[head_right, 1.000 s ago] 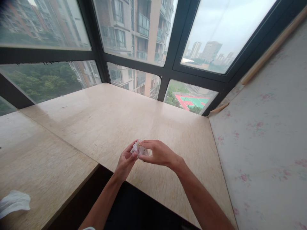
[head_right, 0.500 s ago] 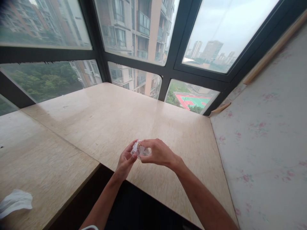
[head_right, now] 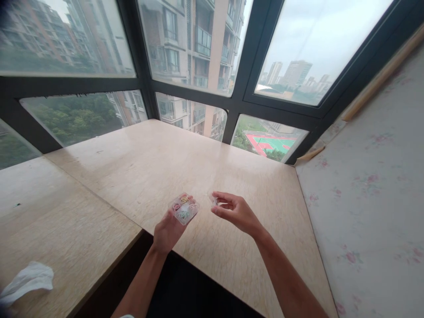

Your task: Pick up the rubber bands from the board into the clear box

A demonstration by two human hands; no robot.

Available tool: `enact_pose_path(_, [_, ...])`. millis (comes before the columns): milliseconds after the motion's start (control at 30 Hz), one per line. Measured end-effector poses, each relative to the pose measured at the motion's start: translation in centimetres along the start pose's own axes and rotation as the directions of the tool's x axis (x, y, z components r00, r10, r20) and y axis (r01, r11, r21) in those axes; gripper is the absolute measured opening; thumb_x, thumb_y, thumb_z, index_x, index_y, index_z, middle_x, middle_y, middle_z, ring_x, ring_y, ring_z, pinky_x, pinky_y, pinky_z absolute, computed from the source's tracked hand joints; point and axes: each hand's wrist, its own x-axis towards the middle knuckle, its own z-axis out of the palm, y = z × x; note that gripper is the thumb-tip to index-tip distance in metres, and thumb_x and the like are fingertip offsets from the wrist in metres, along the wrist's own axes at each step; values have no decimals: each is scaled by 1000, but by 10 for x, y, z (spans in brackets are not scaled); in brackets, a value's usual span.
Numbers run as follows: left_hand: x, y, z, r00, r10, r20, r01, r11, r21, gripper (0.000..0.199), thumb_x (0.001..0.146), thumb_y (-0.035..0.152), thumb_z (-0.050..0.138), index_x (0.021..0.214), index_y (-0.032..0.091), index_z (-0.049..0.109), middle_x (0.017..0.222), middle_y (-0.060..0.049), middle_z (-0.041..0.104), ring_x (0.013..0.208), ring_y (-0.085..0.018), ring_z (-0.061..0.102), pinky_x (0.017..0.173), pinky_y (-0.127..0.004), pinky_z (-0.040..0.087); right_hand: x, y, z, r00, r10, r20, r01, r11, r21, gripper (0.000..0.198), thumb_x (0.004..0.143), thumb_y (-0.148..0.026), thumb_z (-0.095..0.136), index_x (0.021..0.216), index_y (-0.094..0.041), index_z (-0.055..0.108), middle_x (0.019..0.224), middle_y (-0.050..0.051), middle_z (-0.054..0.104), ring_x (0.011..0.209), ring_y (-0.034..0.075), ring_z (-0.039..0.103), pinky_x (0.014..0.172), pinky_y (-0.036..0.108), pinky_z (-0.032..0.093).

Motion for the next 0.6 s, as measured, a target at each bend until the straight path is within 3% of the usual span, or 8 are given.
enact_pose_path(167, [4,16,-8,990,-33,-134,4,978,-209,46,92,47,42,125,17,55,128,-12,57,123,-26,49,105,-45,35,-39,38,-17,988,76,-134,-83,995,-48,52,72,-42,74,118,-21,63,125,12,61,106,27,62,94,46,49])
enact_pose_path(333, [19,40,-30,956,27,-291,-98,968,-232,42,93,41,42,117,11,58,118,-16,62,111,-25,57,95,-42,46,-93,82,-46,931,206,-302,-212,977,11,54,66,-46,75,112,-19,67,119,14,64,108,30,62,92,43,50])
enact_pose_path(500, [49,84,-65,868,167,-468,-219,974,-59,35,86,43,49,100,12,61,100,-14,66,92,-22,64,76,-36,52,-144,119,-83,844,314,-435,-302,948,99,56,61,-50,77,107,-20,69,117,11,66,107,29,62,88,29,53])
enact_pose_path(600, [78,114,-82,768,336,-545,-225,939,261,33,80,47,55,95,18,59,91,-6,66,82,-17,64,69,-29,50,-166,137,-96,807,373,-457,-358,926,122,56,61,-51,76,107,-20,70,114,9,68,107,28,62,85,23,53])
